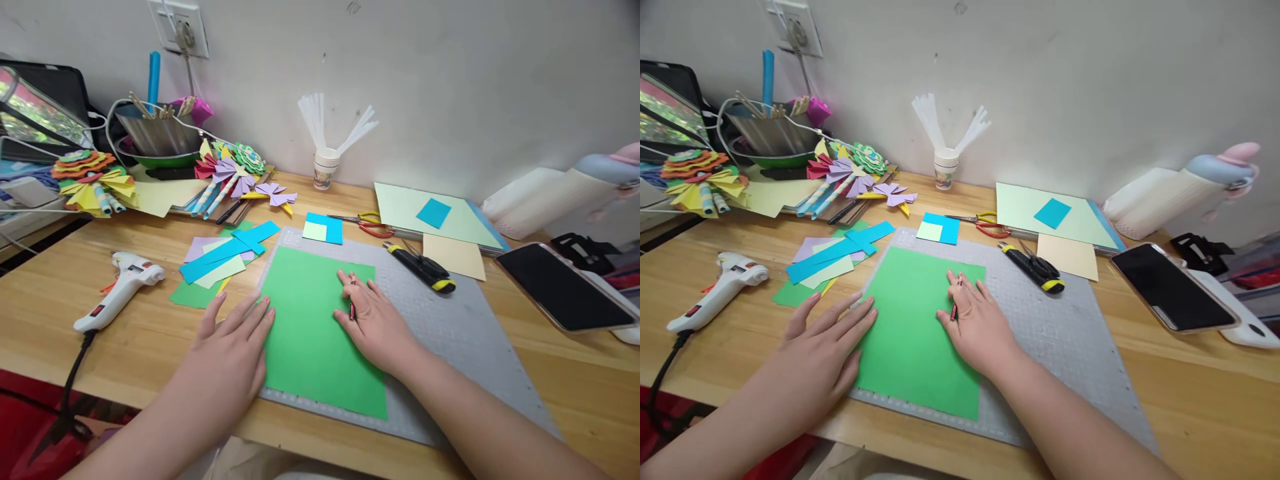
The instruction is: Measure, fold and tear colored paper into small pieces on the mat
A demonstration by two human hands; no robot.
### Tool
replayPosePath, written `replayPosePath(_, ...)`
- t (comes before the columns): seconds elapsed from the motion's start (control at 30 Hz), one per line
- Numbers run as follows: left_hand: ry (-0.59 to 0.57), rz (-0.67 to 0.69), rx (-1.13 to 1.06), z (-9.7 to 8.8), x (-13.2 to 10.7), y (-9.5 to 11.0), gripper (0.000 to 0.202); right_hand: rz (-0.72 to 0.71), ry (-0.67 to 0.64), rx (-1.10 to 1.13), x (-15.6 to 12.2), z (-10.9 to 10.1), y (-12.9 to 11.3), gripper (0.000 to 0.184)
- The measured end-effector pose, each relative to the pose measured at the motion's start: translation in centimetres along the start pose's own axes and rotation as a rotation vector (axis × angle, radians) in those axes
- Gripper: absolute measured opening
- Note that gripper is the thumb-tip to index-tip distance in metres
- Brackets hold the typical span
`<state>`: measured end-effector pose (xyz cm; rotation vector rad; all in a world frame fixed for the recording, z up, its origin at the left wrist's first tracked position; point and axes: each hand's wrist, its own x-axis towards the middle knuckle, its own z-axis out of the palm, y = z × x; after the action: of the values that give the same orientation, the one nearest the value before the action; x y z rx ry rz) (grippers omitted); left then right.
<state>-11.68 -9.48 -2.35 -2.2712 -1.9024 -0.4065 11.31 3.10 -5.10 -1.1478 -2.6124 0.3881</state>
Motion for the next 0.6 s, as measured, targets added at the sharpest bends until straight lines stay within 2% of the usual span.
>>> replayPosePath(0.13, 0.018, 0.019, 0.081, -0.2, 1.2, 0.6, 0.034, 0.047, 0.016, -0.023, -0.1, -0.2, 0.2, 0.016)
replayPosePath(0.23, 0.023, 0.116, 0.202, 0.0, 2.1, 0.9, 0.034, 0.052, 0.013, -0.025, -0.2, -0.3, 0.1, 0.017)
replayPosePath(0.3, 0.004, 0.178, 0.277, 0.1, 2.8, 1.0, 0.036, 0.048, 0.015, -0.021, -0.2, -0.3, 0.0, 0.018)
replayPosePath(0.4, -0.045, 0.19, 0.342, -0.3, 4.1, 1.3, 0.04, 0.048, 0.02, -0.018, -0.2, -0.2, 0.0, 0.019)
replayPosePath(0.5, -0.075, 0.16, 0.373, -0.5, 5.7, 2.2, 0.039, 0.054, 0.018, -0.014, -0.1, -0.2, -0.1, 0.019)
replayPosePath(0.57, -0.068, 0.166, 0.343, 0.0, 6.5, 3.2, 0.032, 0.057, 0.013, -0.015, -0.1, -0.3, -0.1, 0.02)
replayPosePath(0.6, -0.06, 0.19, 0.286, 0.6, 6.7, 3.7, 0.036, 0.056, 0.011, -0.016, -0.1, -0.3, -0.1, 0.021)
